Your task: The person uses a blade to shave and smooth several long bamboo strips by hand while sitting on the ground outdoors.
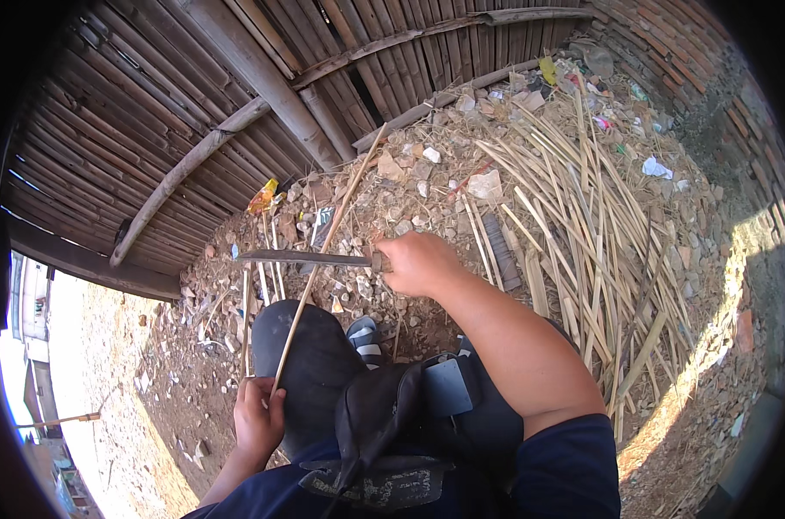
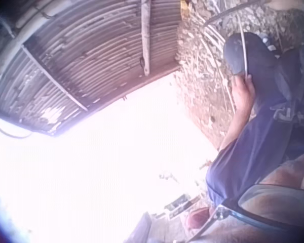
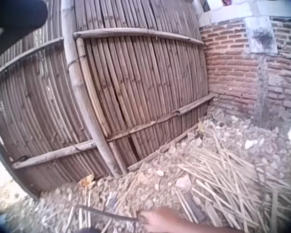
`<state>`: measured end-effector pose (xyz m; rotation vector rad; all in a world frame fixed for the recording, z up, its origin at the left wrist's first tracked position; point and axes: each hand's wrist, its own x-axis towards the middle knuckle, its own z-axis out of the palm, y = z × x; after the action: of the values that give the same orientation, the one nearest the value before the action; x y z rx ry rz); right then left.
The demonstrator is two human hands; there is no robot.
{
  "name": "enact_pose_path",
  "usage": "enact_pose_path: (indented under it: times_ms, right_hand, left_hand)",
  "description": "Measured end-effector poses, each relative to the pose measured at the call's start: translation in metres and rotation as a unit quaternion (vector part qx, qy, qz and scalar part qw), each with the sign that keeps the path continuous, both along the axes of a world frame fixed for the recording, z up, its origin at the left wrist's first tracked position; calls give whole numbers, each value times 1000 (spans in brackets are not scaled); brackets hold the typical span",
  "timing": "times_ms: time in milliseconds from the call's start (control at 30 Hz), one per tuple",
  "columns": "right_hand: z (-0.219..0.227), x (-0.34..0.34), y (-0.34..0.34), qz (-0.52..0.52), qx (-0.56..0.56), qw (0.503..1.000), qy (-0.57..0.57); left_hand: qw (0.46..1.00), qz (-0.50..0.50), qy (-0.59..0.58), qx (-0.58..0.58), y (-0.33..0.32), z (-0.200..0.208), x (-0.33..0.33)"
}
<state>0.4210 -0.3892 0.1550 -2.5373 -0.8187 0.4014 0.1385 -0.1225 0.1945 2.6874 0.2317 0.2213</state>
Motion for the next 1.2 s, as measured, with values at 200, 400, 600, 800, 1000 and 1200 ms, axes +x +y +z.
enact_pose_path:
  times_ms: [200, 400, 600, 800, 1000, 1200]
  right_hand:
    - [-17, 11, -13, -16, 42, 999, -10]
    - [5, 4, -3, -10, 9, 1000, -5]
    - [-7, 10, -8, -17, 5, 1000, 5]
    - [6, 2, 6, -6, -8, 1000, -21]
    - [-16, 29, -10, -138, 55, 989, 9]
    - [2, 12, 13, -15, -25, 1000, 5]
  left_hand:
    - [992, 52, 112, 28, 6, 16, -22]
    - [980, 37, 190, 45, 15, 7, -29]
    - [983, -13, 186, -2, 23, 7, -17]
    - [985, -14, 171, 8, 26, 1, -23]
    - [987, -31, 157, 26, 28, -8, -16]
    - [980, -23, 198, 6, 33, 0, -18]
